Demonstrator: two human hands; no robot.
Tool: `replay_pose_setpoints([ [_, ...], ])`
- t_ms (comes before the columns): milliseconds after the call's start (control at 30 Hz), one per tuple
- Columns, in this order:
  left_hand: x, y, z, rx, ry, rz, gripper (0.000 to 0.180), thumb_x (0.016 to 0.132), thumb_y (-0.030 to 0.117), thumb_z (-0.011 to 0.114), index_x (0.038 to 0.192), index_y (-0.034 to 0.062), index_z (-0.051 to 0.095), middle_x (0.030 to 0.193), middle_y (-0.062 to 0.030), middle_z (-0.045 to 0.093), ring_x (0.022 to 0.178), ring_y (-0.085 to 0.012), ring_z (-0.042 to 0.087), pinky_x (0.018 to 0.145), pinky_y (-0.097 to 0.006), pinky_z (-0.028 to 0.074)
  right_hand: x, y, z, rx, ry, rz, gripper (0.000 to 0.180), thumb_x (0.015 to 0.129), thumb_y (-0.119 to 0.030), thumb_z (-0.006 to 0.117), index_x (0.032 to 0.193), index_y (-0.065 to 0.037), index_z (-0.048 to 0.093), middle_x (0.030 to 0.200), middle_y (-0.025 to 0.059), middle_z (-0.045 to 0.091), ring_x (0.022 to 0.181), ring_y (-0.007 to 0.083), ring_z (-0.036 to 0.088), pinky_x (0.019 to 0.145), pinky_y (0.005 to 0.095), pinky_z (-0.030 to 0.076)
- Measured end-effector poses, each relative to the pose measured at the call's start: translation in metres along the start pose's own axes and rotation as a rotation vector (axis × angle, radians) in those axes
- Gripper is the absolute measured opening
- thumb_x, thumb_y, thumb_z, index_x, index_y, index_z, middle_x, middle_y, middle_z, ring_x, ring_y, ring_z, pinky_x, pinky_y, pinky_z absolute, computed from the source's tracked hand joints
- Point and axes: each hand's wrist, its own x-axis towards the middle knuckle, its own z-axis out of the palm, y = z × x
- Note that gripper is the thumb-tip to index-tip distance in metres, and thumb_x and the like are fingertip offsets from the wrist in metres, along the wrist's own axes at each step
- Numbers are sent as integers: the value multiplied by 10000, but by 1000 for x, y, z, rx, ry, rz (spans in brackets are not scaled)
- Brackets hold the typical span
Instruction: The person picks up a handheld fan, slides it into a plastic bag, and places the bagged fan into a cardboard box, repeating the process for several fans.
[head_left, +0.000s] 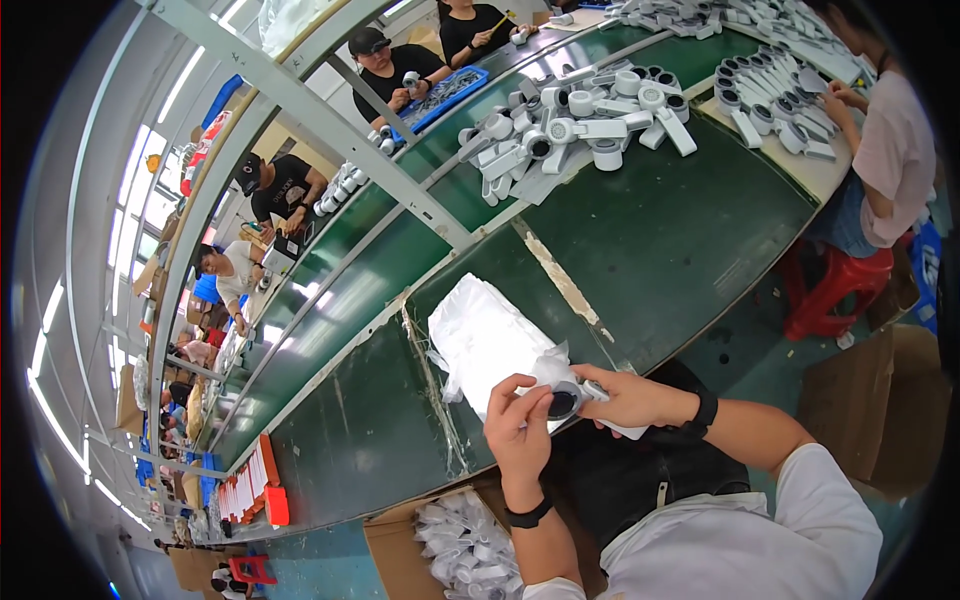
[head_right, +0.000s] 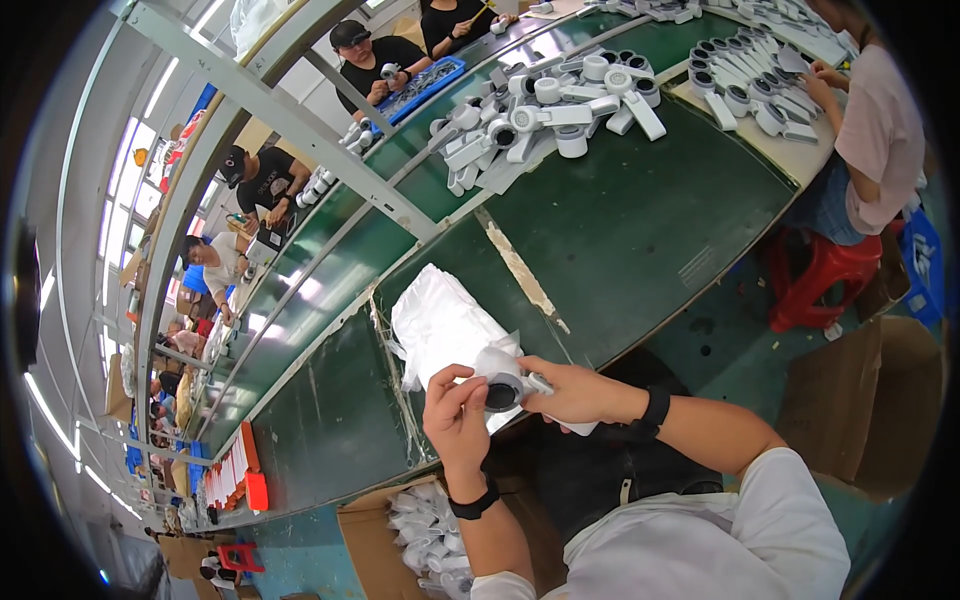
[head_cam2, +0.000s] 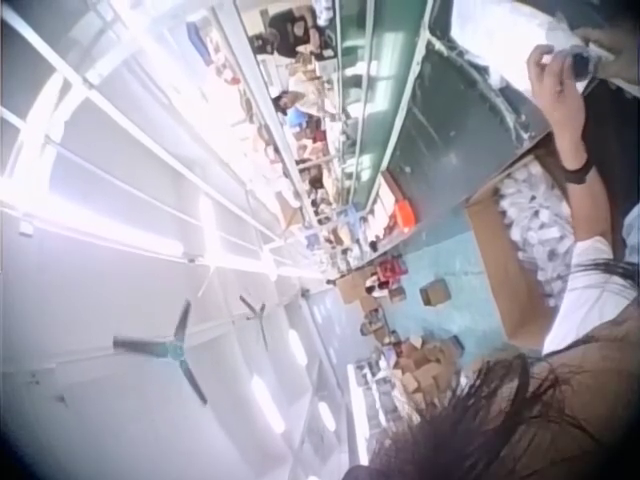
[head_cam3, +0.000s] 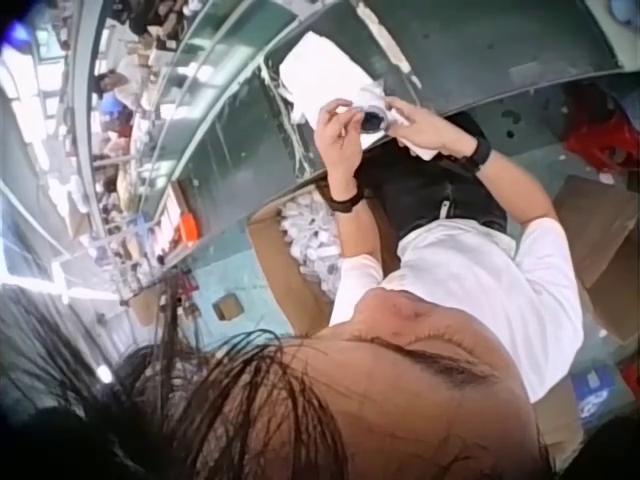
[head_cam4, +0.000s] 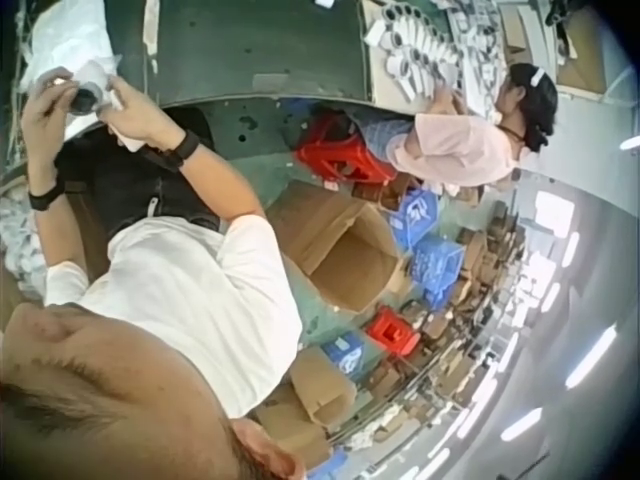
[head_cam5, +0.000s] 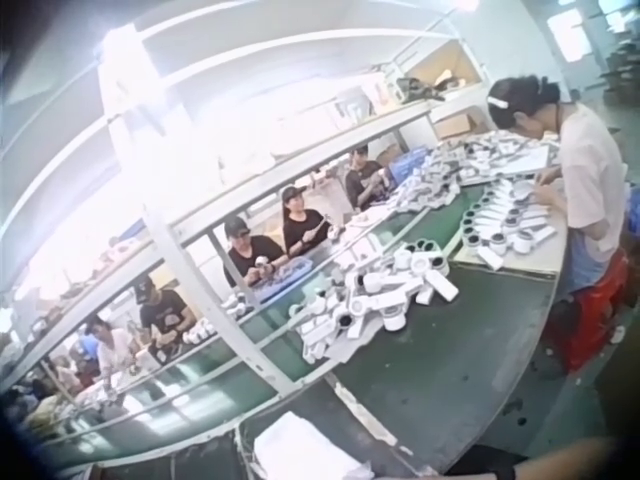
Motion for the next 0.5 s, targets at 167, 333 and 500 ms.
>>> replay_pose_setpoints([
  [167,-11,7,24,282,-46,211,192,729,3,764,900,68,705,935,-72,611,634,-178,550,569,-279,459,2,-5,4,261,124,1,543,901,-207,575,1386,-89,363,825,73,591,573,121,568,486,264,492],
  [333,-13,5,26,446,74,423,180,733,29,773,897,50,703,895,-94,609,738,-240,588,646,-290,480,4,5,-2,498,94,-82,493,926,-155,525,1361,-88,304,896,97,599,531,159,606,464,301,517],
  [500,-37,-10,38,-91,-89,96,163,798,-3,720,955,-7,674,818,-101,640,763,-213,635,659,-283,502,8,11,-5,537,205,-194,459,942,-153,523,1348,-73,326,968,91,594,591,158,624,502,293,515],
])
